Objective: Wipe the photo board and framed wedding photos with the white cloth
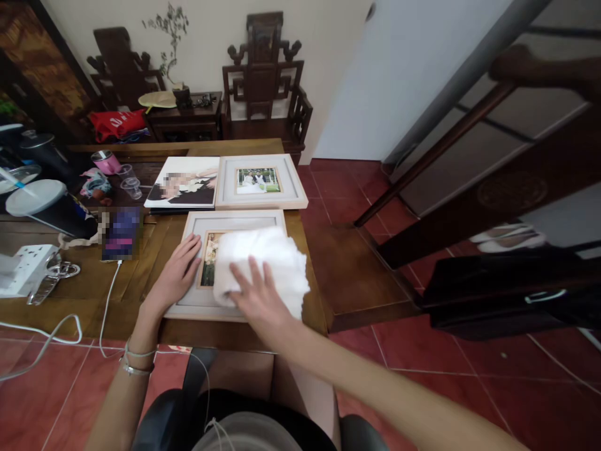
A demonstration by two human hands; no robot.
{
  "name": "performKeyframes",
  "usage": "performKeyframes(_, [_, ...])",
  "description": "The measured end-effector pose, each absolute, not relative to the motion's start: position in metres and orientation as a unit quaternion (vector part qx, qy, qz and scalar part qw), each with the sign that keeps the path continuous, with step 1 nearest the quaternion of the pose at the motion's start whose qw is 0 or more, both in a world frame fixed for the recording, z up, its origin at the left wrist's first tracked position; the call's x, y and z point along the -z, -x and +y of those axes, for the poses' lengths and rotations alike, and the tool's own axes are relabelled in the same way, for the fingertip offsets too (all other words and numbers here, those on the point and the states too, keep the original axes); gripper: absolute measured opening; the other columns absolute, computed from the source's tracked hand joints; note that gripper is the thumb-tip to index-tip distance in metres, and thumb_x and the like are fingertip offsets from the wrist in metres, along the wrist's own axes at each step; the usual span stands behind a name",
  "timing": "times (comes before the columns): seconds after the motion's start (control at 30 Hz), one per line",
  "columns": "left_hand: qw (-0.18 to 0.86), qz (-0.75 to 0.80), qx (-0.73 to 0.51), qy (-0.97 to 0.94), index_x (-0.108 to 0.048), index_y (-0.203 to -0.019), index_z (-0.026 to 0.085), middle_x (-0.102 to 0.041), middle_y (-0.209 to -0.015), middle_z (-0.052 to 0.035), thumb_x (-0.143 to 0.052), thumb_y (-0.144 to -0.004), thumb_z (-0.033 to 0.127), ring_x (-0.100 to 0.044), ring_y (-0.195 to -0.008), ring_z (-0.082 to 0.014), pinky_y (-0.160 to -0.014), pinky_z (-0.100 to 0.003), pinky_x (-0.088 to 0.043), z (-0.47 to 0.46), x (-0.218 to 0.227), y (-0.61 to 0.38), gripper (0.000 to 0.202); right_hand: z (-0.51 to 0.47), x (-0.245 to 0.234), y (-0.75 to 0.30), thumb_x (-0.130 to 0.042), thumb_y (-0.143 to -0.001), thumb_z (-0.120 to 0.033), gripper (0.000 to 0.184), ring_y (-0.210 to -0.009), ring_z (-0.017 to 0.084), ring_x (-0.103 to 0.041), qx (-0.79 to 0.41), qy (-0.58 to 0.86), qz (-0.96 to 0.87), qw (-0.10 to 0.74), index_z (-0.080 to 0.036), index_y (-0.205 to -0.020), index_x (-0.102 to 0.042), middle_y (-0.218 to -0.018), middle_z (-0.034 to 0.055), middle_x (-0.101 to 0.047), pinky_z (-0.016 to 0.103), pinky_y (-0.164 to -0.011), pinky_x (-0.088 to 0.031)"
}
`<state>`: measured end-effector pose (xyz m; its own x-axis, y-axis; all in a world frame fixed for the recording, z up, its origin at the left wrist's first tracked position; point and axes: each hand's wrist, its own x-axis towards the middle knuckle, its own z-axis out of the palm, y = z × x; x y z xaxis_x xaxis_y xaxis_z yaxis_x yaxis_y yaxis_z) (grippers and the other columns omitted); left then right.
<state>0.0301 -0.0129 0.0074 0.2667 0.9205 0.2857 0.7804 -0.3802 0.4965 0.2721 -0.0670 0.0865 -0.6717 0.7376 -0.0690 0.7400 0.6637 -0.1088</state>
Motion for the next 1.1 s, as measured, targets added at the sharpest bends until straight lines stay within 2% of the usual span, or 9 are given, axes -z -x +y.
performKeyframes(0.13, [0.140,0.546,-0.265,-0.782,-0.044,-0.143,0.013,-0.042,-0.152,-0.0167,-0.036,-0.100,0.030,-0.029,-0.146,-0.0267,-0.116,-0.055,-0.032,-0.013,-0.008,-0.030,0.047,-0.005,-0.058,-0.267,-0.046,-0.084,0.002,0.043,-0.144,0.040,-0.024,-0.016,-0.454,0.889,-0.060,-0.020,-0.111,-0.071,-0.154,0.0113,-0.039,0.067,-0.114,-0.021])
performKeyframes(0.23, [0.142,0.549,-0.263,-0.781,-0.045,-0.143,0.012,-0.042,-0.152,-0.0170,-0.036,-0.099,0.029,-0.030,-0.146,-0.0270,-0.116,-0.055,-0.031,-0.014,-0.010,-0.031,0.047,0.029,-0.055,-0.265,-0.044,-0.082,0.005,0.045,-0.145,0.043,-0.019,-0.043,-0.457,0.886,-0.066,-0.015,-0.114,-0.069,-0.155,0.0139,-0.037,0.070,-0.112,-0.021])
performKeyframes(0.33, [0.140,0.550,-0.266,-0.779,-0.045,-0.142,0.010,-0.042,-0.151,-0.0179,-0.036,-0.099,0.028,-0.030,-0.146,-0.0268,-0.116,-0.055,-0.031,-0.014,-0.011,-0.032,0.047,0.027,-0.059,-0.263,-0.047,-0.078,0.007,0.049,-0.143,0.045,-0.023,-0.046,-0.432,0.900,-0.043,-0.018,-0.113,-0.069,-0.153,0.0125,-0.040,0.072,-0.109,-0.024])
performKeyframes(0.5, [0.140,0.549,-0.280,-0.775,-0.046,-0.142,0.013,-0.044,-0.150,-0.0172,-0.036,-0.099,0.028,-0.031,-0.145,-0.0267,-0.116,-0.055,-0.031,-0.014,-0.010,-0.033,0.046,-0.041,-0.073,-0.276,-0.055,-0.073,0.003,0.051,-0.140,0.045,-0.031,0.037,-0.357,0.933,0.015,-0.023,-0.116,-0.069,-0.151,0.0120,-0.044,0.069,-0.107,-0.031])
performKeyframes(0.63, [0.140,0.548,-0.297,-0.769,-0.047,-0.141,0.015,-0.044,-0.151,-0.0159,-0.037,-0.099,0.030,-0.032,-0.145,-0.0263,-0.117,-0.055,-0.030,-0.015,-0.007,-0.034,0.045,-0.088,-0.102,-0.287,-0.054,-0.076,-0.001,0.054,-0.142,0.043,-0.028,0.134,-0.283,0.948,0.055,-0.022,-0.125,-0.063,-0.156,0.0134,-0.036,0.065,-0.105,-0.037])
performKeyframes(0.73, [0.144,0.546,-0.306,-0.766,-0.047,-0.141,0.018,-0.044,-0.151,-0.0145,-0.036,-0.100,0.031,-0.032,-0.145,-0.0254,-0.117,-0.055,-0.029,-0.015,-0.005,-0.034,0.044,-0.093,-0.118,-0.276,-0.053,-0.078,-0.003,0.049,-0.141,0.045,-0.029,0.177,-0.272,0.941,0.098,-0.019,-0.122,-0.065,-0.155,0.0156,-0.036,0.064,-0.103,-0.040])
performKeyframes(0.87, [0.159,0.554,-0.303,-0.759,-0.048,-0.140,0.016,-0.045,-0.150,-0.0148,-0.033,-0.102,0.033,-0.031,-0.145,-0.0248,-0.118,-0.054,-0.028,-0.016,-0.007,-0.035,0.045,-0.066,-0.112,-0.249,-0.057,-0.072,0.002,0.050,-0.140,0.044,-0.033,0.108,-0.365,0.921,0.079,-0.021,-0.116,-0.069,-0.156,0.0129,-0.035,0.062,-0.107,-0.036])
performKeyframes(1.0, [0.178,0.548,-0.314,-0.755,-0.043,-0.144,0.016,-0.041,-0.153,-0.0137,-0.029,-0.103,0.037,-0.030,-0.146,-0.0232,-0.119,-0.051,-0.026,-0.017,-0.015,-0.035,0.048,-0.016,-0.096,-0.228,-0.044,-0.089,-0.004,0.041,-0.144,0.038,-0.028,0.026,-0.431,0.902,0.014,-0.022,-0.117,-0.068,-0.158,0.0079,-0.033,0.062,-0.111,-0.029])
performKeyframes(1.1, [0.177,0.528,-0.337,-0.759,-0.035,-0.149,0.017,-0.034,-0.157,-0.0129,-0.026,-0.103,0.040,-0.027,-0.147,-0.0210,-0.122,-0.046,-0.022,-0.018,-0.021,-0.035,0.052,0.014,-0.094,-0.216,-0.036,-0.094,-0.004,0.042,-0.144,0.040,-0.024,0.002,-0.428,0.904,-0.001,-0.017,-0.120,-0.066,-0.159,0.0101,-0.029,0.067,-0.110,-0.026])
